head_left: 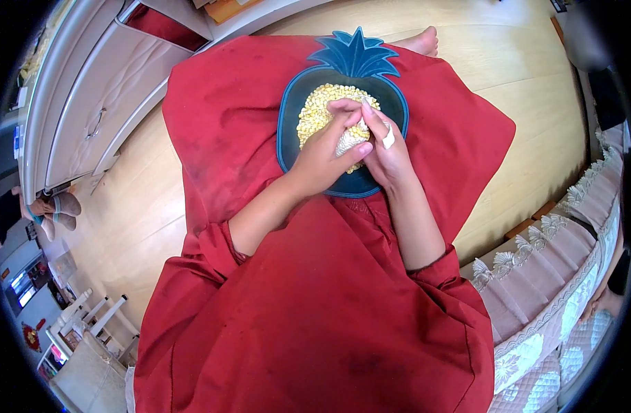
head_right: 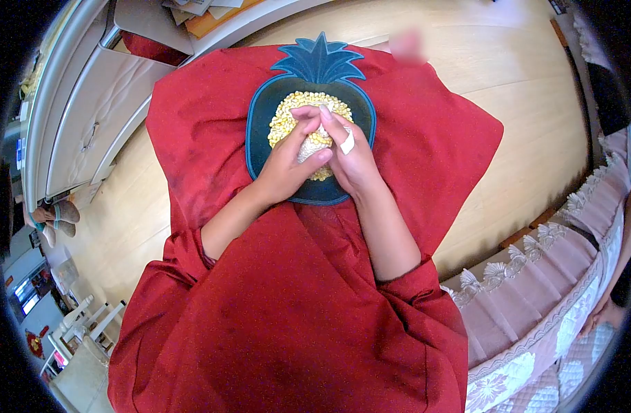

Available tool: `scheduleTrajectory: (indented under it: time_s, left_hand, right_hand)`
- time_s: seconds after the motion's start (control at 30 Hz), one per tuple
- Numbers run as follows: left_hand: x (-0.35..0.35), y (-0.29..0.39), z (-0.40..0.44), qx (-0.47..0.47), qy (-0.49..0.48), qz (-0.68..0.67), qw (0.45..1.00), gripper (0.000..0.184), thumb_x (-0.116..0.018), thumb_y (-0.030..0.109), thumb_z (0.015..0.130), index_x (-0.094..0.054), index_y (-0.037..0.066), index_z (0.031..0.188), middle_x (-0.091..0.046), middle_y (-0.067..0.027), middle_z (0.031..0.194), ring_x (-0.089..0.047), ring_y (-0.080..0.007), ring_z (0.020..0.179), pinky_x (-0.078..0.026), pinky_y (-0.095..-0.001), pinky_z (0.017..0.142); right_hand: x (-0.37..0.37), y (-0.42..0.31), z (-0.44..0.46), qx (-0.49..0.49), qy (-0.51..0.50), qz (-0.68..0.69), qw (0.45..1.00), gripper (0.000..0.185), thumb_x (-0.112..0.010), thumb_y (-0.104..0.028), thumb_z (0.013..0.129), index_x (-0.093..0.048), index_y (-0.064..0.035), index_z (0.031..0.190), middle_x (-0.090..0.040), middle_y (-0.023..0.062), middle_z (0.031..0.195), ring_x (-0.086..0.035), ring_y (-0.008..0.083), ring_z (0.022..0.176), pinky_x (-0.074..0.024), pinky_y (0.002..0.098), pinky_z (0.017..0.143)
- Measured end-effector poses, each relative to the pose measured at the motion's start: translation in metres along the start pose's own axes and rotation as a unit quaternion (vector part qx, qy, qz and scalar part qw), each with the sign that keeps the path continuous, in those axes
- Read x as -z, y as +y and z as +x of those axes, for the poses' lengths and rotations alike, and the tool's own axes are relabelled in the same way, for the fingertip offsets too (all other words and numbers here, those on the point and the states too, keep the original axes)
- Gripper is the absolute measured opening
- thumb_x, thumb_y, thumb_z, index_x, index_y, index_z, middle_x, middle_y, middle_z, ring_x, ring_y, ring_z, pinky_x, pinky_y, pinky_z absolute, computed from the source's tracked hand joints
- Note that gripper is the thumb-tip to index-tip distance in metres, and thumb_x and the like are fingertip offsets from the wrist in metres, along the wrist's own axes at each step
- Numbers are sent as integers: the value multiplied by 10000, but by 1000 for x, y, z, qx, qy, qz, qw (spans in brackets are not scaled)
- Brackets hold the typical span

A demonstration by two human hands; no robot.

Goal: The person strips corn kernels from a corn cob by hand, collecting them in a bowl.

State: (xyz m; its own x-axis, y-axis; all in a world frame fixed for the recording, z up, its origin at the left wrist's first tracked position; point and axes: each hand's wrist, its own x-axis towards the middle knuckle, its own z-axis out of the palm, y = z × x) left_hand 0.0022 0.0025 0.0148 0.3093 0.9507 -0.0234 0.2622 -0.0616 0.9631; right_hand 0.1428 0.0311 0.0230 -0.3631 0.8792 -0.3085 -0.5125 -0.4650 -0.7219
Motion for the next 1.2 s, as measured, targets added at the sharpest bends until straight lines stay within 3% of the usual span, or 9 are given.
scheduleTrajectory:
  time_s: [0.07,0.37,0.57,0.67,0.87,1.1,1.2]
  left_hand:
    - [1,0,-1,10,11,18,1000,550,-539,376,964,-431,33,1380,-550,-224,1302,-548,-363,1211,-420,-378,998]
    - [-2,-5,-1,21,2,20,1000,471,-424,341,1020,-415,32,1375,-571,-271,1227,-573,-425,1127,-454,-427,922]
    - [-2,-3,-1,26,-11,-44,999,481,-451,274,994,-384,34,1406,-481,-235,1361,-493,-364,1268,-386,-378,1030]
    - [3,-4,1,32,-37,-99,994,536,-506,196,954,-354,15,1435,-447,-157,1412,-417,-252,1342,-307,-345,1106]
    - [0,-4,2,-4,-16,-42,999,565,-595,162,903,-385,23,1409,-456,-146,1388,-442,-246,1310,-316,-344,1102]
    - [-1,-5,3,27,-1,-135,990,507,-609,269,940,-446,14,1347,-509,-142,1326,-516,-234,1226,-372,-340,1054]
    - [0,-9,5,-8,15,-53,998,486,-612,280,946,-472,10,1325,-553,-137,1281,-563,-228,1165,-408,-330,1014]
  right_hand:
    - [1,2,-1,19,-19,6,1000,465,-441,-371,1024,-593,46,1165,-617,128,1174,-567,194,1093,-429,336,993]
    - [5,2,-1,0,-18,12,1000,441,-426,-362,1030,-600,36,1104,-617,125,1130,-565,189,1054,-420,327,974]
    - [10,6,2,2,-5,36,999,427,-430,-359,1026,-602,28,1077,-622,133,1139,-577,213,1058,-420,345,989]
    - [8,4,2,3,-17,64,998,421,-401,-327,1044,-579,45,1128,-608,154,1177,-583,225,1100,-452,370,1004]
    - [10,6,4,19,-11,59,998,436,-383,-322,1047,-567,57,1161,-593,200,1237,-576,260,1151,-449,386,1023]
    - [9,5,3,-4,-13,79,997,439,-388,-319,1043,-546,68,1177,-562,213,1282,-570,269,1163,-448,387,1027]
    - [10,7,3,5,-25,77,997,397,-395,-305,1043,-554,52,1111,-556,208,1284,-567,273,1158,-451,394,1024]
